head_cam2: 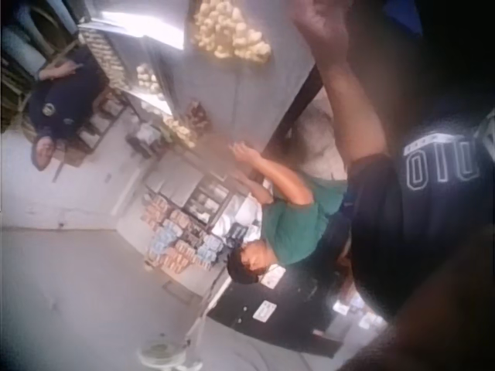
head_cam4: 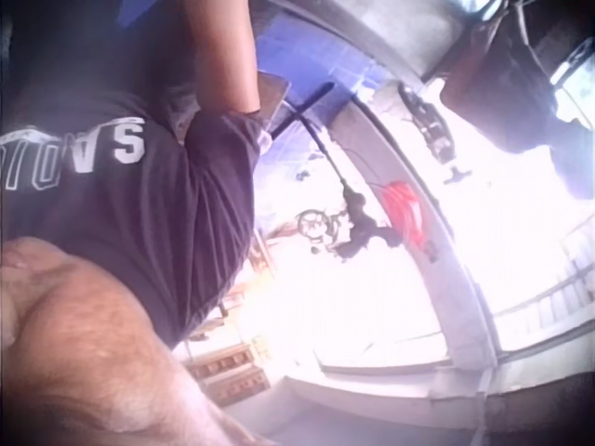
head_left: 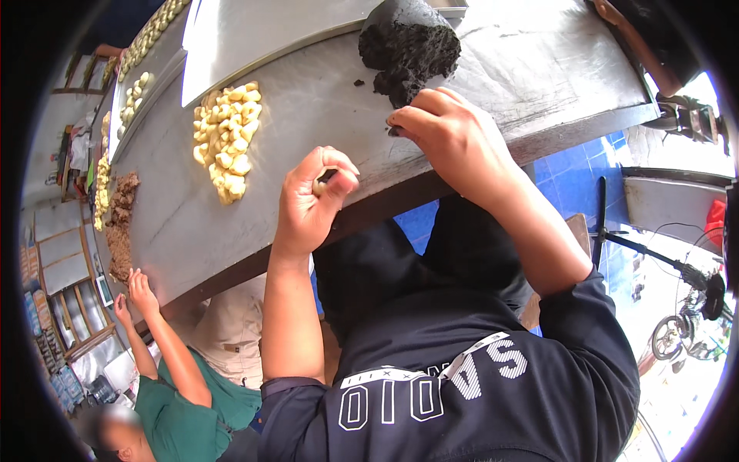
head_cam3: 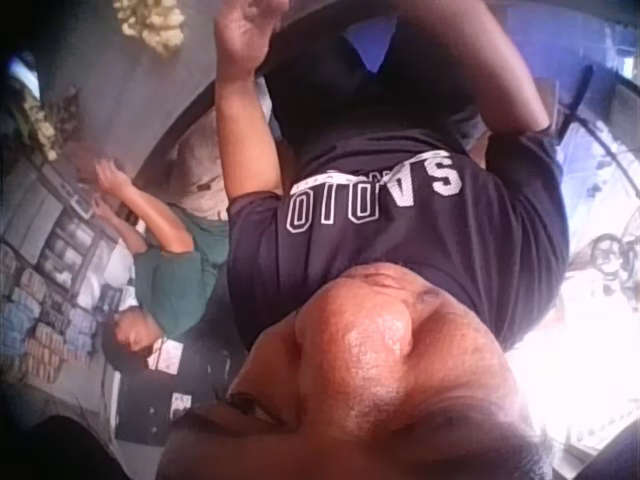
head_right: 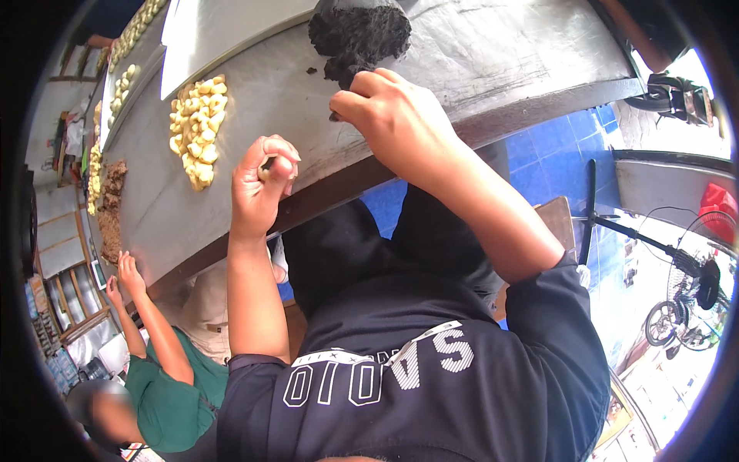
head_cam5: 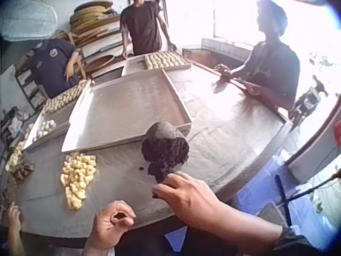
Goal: The person prepares pastries by hand at a table, taking small pieces of light dough and dark filling, rolling them together, and placing the finished items onto a metal baking tray alongside several other people.
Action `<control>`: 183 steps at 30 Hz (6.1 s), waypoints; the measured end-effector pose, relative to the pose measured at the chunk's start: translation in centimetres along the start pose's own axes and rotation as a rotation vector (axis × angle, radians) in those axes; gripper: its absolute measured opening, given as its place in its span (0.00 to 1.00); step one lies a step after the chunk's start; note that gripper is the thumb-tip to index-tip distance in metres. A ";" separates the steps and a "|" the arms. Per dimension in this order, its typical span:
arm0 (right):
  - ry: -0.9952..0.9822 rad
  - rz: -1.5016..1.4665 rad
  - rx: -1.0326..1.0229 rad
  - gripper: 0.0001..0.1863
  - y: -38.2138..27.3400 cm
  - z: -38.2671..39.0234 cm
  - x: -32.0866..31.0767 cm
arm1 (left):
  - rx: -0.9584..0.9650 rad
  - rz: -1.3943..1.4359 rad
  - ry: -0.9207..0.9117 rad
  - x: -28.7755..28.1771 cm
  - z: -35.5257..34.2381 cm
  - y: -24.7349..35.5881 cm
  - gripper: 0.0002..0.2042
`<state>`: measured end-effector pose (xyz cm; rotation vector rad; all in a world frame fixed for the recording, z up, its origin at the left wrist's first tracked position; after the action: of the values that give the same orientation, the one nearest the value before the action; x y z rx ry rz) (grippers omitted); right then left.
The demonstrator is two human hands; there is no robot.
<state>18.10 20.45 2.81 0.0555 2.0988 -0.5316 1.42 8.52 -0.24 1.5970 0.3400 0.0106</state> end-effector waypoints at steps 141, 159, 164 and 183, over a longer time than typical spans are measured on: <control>-0.143 0.066 0.101 0.15 1.0 -0.1 -0.1 | 0.098 0.233 0.299 -5.4 -0.1 1.4 0.26; 0.084 0.180 -0.011 0.07 1.5 0.9 -2.5 | 0.019 -1.313 0.708 -13.4 7.5 0.7 0.12; -0.089 0.038 -0.008 0.02 1.3 -0.3 -2.7 | -0.039 -0.934 0.733 -16.3 8.9 0.6 0.06; -0.050 0.034 -0.058 0.13 5.5 2.0 -3.8 | -0.199 -0.603 0.733 -23.3 7.2 -0.7 0.13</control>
<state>23.10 25.25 3.07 0.0437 2.0594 -0.4476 -19.45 -3.68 3.37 1.1935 1.3362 0.1638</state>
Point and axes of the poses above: each hand's wrist, its own z-axis away from the middle knuckle, its own x-axis out of the palm, y = z × x, the point moved 8 cm from there along -z, towards the middle knuckle, and after that the axes turned 6 degrees about -x, right-handed, at the moved point
